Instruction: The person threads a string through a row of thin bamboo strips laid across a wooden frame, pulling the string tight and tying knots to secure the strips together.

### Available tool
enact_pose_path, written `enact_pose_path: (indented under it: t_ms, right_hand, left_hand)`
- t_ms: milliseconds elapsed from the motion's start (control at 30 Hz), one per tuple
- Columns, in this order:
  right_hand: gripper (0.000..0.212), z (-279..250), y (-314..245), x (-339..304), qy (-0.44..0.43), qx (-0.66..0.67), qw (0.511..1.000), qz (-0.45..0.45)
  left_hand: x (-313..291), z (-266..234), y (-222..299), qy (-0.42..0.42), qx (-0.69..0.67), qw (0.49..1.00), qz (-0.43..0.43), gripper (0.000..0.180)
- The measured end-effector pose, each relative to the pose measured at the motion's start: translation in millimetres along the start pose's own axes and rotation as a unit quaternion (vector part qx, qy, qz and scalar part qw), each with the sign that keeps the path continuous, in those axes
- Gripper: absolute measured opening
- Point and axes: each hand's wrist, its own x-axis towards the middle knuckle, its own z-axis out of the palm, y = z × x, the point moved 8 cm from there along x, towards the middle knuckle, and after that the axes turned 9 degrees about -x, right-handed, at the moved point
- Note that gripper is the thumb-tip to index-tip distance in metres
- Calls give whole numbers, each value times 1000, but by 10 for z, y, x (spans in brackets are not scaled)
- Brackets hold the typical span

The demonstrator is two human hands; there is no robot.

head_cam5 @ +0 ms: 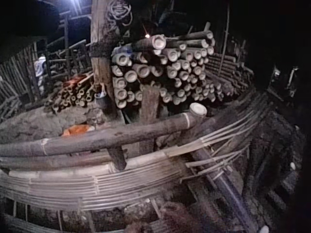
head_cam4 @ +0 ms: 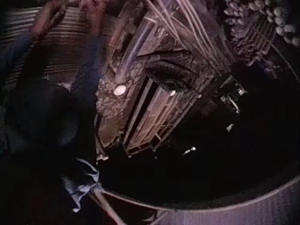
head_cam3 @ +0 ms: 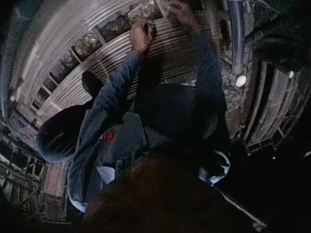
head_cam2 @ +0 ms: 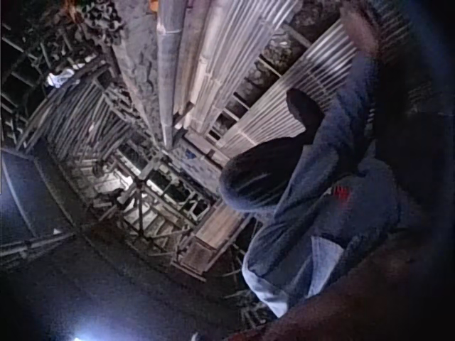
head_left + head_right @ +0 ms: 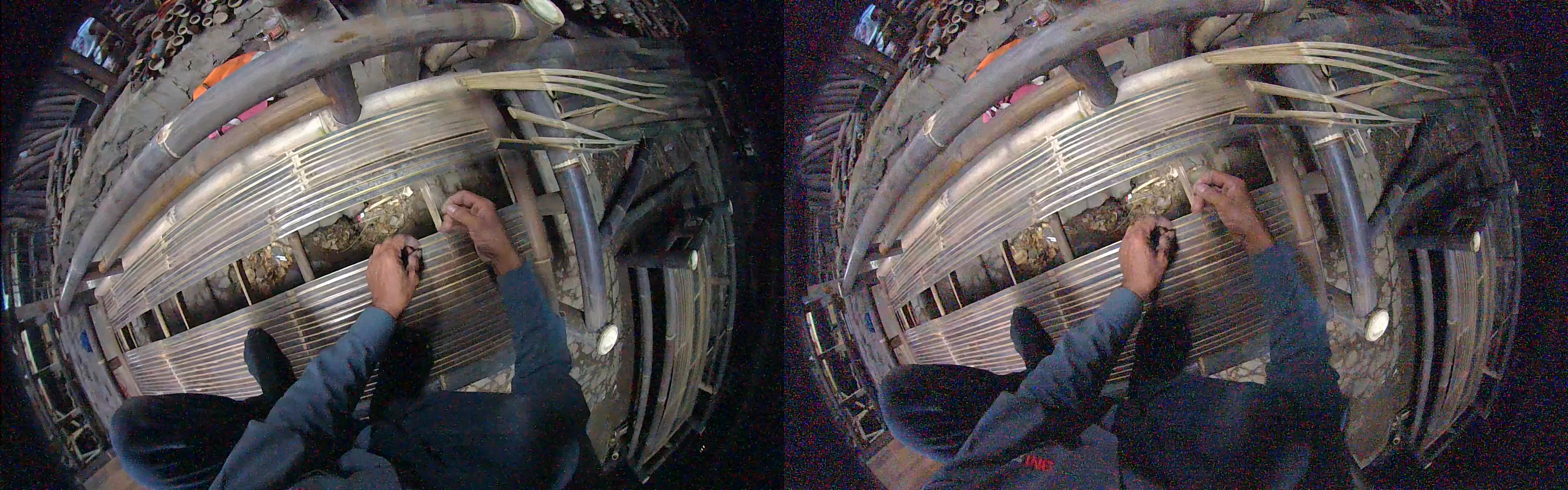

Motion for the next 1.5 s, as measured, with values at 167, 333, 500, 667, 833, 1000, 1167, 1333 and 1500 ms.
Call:
enact_pose_path:
  t_ms: [167, 333, 500, 667, 833, 1000, 1167, 1333, 1500]
  right_hand:
    - [8, -151, 295, -467, 108, 105, 989, 0]
    - [6, -92, 372, -688, 156, 148, 977, 13]
    - [12, -413, 259, -796, 222, 76, 971, -39]
    - [23, -598, 135, -1176, 321, -352, 876, -76]
    - [29, 67, -4, -900, 304, -475, 826, -25]
    - [31, 416, -30, -943, 308, -562, 767, 31]
    - [23, 476, 145, -857, 364, -612, 702, -5]
    - [25, 200, 293, -1025, 253, -399, 877, 86]
    - [33, -166, 274, -1709, 157, 182, 963, 122]
  left_hand:
    - [24, -116, -20, 4, 5, 1000, -11, 24]
    - [-157, 43, 103, -60, -20, 997, -54, 24]
    - [-291, 459, 413, -110, 98, 988, -38, 36]
    - [-319, 509, 366, -97, 108, 989, -16, 39]
    - [-477, 453, 258, -88, 19, 995, 43, 37]
    - [-569, 177, 143, -97, -109, 988, -53, 20]
    - [-579, 89, 93, -66, -108, 992, 11, 20]
    - [-539, 73, -107, -57, -184, 981, -33, 17]
    - [-469, 116, -253, -81, -189, 975, -81, 12]
